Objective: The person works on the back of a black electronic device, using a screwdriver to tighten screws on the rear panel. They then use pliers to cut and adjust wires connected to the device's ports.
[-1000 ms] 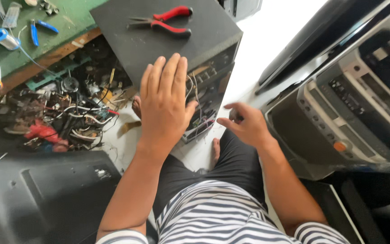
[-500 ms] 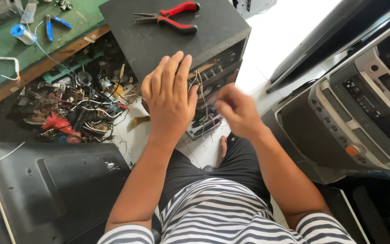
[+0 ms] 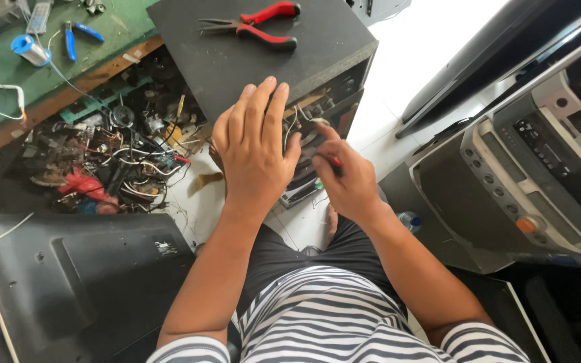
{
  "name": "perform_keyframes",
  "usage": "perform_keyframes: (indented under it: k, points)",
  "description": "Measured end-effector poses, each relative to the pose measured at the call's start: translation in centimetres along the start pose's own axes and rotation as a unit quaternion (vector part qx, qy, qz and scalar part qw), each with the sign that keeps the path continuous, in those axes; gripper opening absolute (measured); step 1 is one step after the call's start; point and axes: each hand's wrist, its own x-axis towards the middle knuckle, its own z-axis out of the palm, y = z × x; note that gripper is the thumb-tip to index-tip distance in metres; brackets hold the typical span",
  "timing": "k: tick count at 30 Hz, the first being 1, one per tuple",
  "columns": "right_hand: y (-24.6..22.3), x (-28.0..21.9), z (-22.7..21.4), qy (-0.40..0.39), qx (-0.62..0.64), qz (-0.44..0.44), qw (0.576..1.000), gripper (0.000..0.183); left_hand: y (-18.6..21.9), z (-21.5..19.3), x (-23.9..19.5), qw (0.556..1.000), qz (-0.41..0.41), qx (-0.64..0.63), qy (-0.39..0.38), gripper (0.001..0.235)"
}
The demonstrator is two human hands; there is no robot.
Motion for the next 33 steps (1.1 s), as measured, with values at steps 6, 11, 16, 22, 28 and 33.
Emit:
perform_keyframes:
  k: [6,11,16,22,28,33]
  points:
    - [3.3,1.4,0.0,0.061,-0.080,0.021,0.995,0.014,0.2,0.3,-0.5,1.000,-0.014,0.025,0.003,0.077]
    - [-0.1,4.6,-2.8,-0.050,-0.139,-0.008,0.989,0.023,0.2,0.2,-0.4,1.000,-0.019,0.016,-0.009,0.091]
    - [-2.8,6.8,-3.7,-0.114,-0.252,-0.069,0.959,0.007,0.4,1.1,-0.4,0.999,-0.034,0.024,0.029,0.080]
    - [-4.6,8.9,-4.6,-0.195,-0.324,-0.100,0.920,0.002,0.4,1.5,-0.5,0.998,-0.040,0.026,0.052,0.078]
    - [-6.0,9.9,-4.8,-0.255,-0.337,-0.069,0.904,0.005,0.5,1.8,-0.3,0.995,-0.042,0.025,0.083,0.055]
    - [-5.4,9.2,-5.1,-0.280,-0.325,-0.017,0.903,0.006,0.0,1.6,-0.8,0.997,-0.024,0.047,0.059,0.067]
